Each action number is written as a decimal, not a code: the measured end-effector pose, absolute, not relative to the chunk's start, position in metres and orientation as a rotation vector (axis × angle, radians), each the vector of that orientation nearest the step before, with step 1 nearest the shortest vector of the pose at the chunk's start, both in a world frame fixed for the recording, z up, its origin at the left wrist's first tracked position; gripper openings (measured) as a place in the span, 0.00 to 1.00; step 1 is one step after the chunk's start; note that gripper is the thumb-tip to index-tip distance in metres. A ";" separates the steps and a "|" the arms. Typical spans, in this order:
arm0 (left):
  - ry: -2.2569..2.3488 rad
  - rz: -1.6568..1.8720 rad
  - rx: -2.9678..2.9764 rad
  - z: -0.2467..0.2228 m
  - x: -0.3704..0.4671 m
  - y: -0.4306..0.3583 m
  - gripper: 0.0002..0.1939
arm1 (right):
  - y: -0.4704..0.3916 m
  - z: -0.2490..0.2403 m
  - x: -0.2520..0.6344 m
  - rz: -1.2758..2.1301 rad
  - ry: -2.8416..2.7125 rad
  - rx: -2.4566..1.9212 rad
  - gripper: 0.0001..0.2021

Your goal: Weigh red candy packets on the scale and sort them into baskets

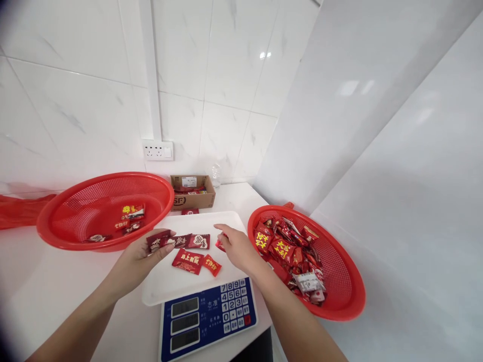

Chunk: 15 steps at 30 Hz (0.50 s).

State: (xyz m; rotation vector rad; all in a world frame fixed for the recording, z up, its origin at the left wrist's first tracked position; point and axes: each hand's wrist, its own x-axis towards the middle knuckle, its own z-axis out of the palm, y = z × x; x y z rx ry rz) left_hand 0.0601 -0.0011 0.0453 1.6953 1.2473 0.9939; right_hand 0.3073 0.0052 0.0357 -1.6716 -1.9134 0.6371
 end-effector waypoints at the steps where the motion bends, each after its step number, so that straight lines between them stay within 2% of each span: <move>1: 1.248 0.996 1.690 0.045 0.060 -0.001 0.21 | 0.005 0.035 0.306 0.592 -1.931 -1.666 0.20; 6: 1.233 1.022 1.617 0.042 0.060 0.001 0.23 | -0.009 0.031 0.295 0.394 -2.078 -1.666 0.23; 15: 1.228 0.994 1.666 0.040 0.059 0.003 0.21 | -0.037 0.016 0.298 0.441 -2.343 -1.551 0.18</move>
